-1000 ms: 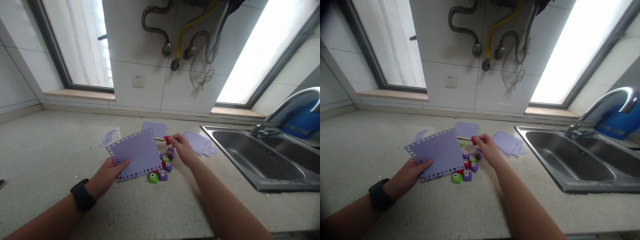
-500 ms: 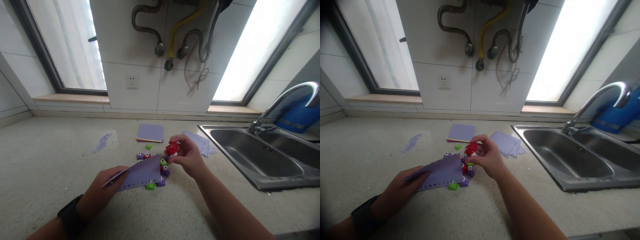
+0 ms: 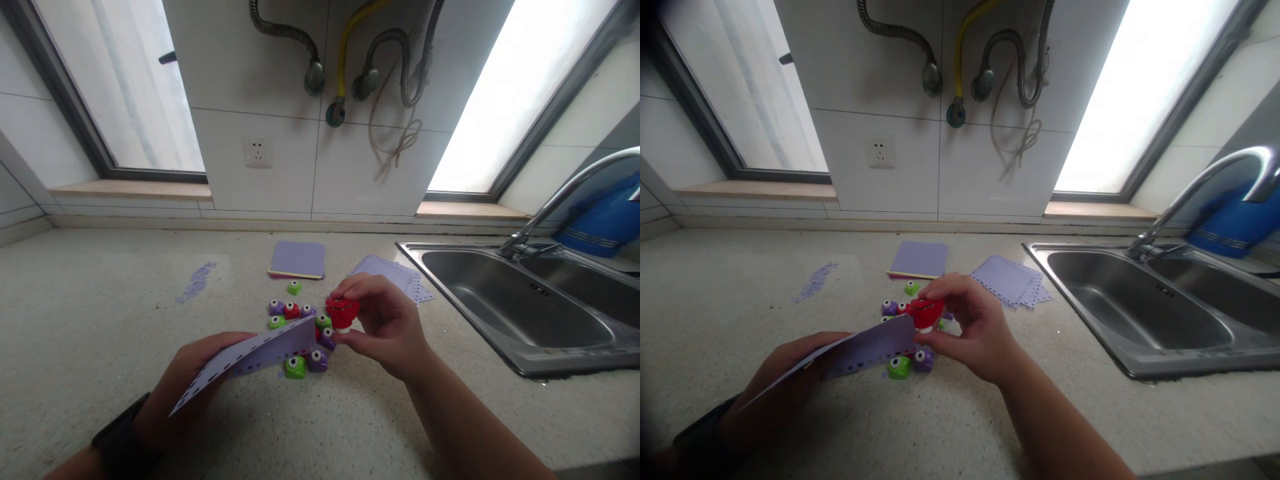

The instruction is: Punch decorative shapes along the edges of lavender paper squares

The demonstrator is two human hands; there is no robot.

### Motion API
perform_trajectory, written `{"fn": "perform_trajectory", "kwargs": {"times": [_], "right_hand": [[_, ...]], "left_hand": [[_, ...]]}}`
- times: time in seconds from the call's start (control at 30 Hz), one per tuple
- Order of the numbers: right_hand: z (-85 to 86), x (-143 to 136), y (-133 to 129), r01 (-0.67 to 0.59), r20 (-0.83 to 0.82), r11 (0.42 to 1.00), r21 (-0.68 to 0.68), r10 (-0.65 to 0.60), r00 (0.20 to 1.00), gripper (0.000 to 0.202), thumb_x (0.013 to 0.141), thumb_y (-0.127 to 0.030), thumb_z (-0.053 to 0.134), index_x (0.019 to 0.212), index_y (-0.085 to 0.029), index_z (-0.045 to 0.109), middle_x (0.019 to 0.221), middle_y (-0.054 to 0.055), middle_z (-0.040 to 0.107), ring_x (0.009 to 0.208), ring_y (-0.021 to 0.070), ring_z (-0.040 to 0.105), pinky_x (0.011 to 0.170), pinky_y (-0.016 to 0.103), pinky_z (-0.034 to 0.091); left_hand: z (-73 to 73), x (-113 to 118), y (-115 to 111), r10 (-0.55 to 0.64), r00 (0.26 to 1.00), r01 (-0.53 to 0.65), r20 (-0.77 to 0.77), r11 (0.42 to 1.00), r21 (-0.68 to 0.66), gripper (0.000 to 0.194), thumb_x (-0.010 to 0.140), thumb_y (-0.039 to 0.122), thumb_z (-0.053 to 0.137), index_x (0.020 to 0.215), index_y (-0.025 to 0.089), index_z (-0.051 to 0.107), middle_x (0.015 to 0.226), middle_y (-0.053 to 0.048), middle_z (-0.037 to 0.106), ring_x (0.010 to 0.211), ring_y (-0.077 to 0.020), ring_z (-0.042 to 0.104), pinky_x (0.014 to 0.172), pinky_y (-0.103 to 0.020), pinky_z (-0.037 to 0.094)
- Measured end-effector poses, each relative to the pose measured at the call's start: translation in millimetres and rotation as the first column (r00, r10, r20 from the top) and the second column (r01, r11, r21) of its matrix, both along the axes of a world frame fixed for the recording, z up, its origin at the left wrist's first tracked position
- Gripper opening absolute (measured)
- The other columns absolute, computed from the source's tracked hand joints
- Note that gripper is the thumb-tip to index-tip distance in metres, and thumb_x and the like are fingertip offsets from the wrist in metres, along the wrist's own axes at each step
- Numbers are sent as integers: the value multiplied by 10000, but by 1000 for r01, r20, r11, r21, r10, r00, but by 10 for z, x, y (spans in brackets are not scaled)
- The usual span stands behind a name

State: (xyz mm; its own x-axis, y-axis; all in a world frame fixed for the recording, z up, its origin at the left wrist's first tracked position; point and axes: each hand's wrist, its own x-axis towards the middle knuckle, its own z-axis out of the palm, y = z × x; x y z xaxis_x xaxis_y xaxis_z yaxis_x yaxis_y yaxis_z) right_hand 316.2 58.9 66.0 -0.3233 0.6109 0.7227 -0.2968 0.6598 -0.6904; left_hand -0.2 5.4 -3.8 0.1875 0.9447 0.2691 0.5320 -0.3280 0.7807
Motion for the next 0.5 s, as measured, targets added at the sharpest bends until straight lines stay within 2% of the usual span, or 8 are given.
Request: {"fn": "perform_trajectory", "kwargs": {"times": [0.2, 0.5], "right_hand": [[11, -9, -6, -35, -27, 998, 46, 37, 999, 555, 707, -77, 948, 1176, -285, 736, 1092, 36, 747, 1020, 183, 724, 896, 321, 641], [26, -13, -32, -101, -19, 994, 51, 102, 995, 616, 684, 4, 934, 1204, -265, 742, 1105, 30, 755, 1054, 170, 723, 946, 296, 622]], "left_hand": [[9, -28, -15, -14, 1000, 15, -25, 999, 35, 258, 948, 444, 675, 1157, 362, 802, 1105, 13, 850, 953, -236, 809, 917, -305, 629], [-126, -163, -36, -60, 998, 60, -29, 998, 12, 359, 925, 390, 702, 1282, 398, 743, 1245, 10, 810, 1108, -248, 770, 1013, -335, 588]]}}
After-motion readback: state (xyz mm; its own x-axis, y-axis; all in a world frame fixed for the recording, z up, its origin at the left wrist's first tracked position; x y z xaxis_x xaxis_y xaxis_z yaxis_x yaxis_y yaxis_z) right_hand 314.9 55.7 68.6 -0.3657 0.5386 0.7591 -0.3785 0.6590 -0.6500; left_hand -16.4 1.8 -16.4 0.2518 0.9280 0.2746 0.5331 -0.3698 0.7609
